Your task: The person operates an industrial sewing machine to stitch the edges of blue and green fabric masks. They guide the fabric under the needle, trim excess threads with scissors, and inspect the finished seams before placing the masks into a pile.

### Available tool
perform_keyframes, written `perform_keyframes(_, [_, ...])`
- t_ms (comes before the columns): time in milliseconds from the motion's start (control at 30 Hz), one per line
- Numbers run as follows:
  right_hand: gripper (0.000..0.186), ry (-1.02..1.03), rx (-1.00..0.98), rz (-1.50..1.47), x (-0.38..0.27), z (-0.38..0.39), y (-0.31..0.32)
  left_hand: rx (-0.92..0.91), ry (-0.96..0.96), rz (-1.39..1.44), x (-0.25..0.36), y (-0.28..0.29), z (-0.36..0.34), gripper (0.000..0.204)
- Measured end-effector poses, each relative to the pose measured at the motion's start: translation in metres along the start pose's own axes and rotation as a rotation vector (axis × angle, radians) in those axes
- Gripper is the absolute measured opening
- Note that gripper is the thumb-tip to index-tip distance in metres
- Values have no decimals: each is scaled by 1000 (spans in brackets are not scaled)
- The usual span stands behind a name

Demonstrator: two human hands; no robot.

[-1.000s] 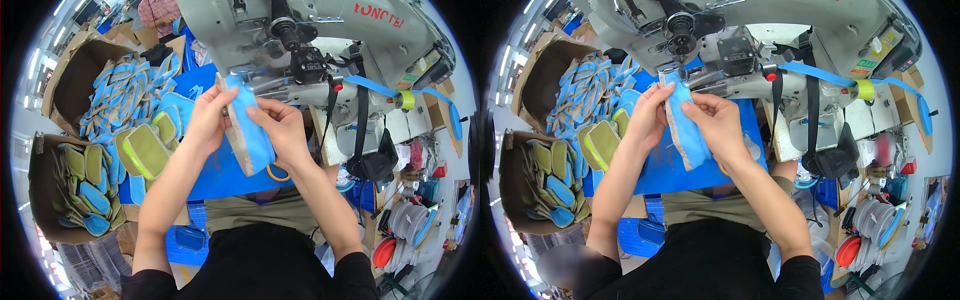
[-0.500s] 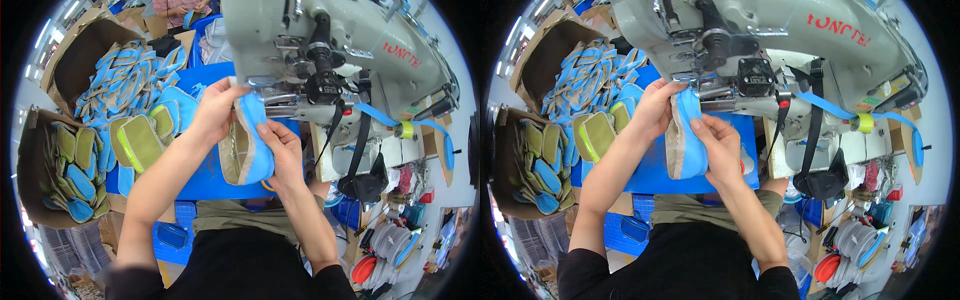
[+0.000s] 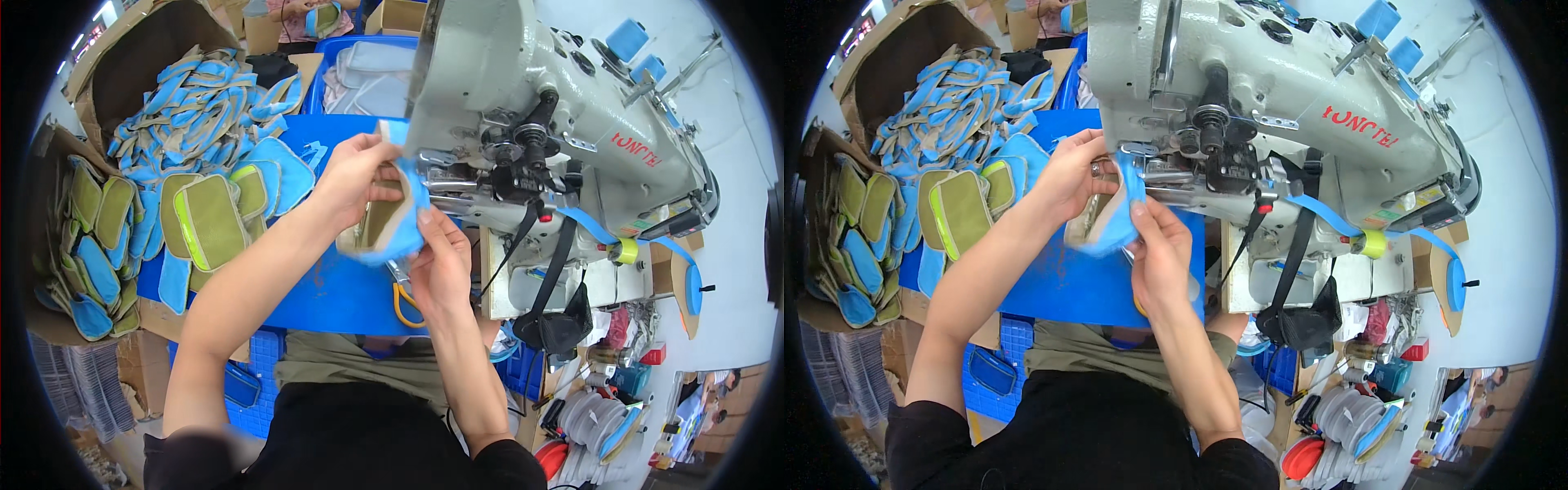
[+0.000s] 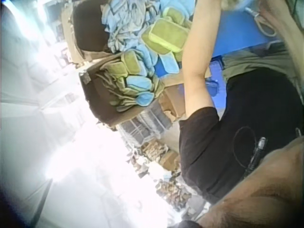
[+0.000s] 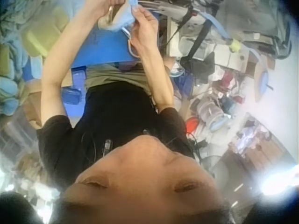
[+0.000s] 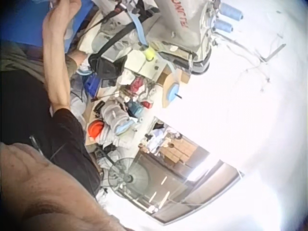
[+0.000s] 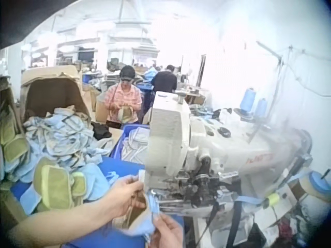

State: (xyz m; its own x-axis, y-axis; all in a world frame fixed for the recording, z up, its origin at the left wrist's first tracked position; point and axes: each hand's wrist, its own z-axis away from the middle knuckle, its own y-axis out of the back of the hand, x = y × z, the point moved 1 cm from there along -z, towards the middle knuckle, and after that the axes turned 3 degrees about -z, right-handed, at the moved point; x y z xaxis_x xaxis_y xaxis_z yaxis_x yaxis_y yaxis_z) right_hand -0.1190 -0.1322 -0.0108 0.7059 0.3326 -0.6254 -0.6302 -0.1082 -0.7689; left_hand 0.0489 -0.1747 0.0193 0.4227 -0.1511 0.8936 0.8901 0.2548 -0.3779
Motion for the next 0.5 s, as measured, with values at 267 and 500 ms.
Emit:
perform_keyframes(267, [18, 151, 19, 472, -37, 17, 15, -76, 15, 45, 0, 3, 22, 31])
perform_keyframes(500, [32, 1428, 529, 1196, -284, 52, 19, -172, 1, 19, -7, 13, 36, 23])
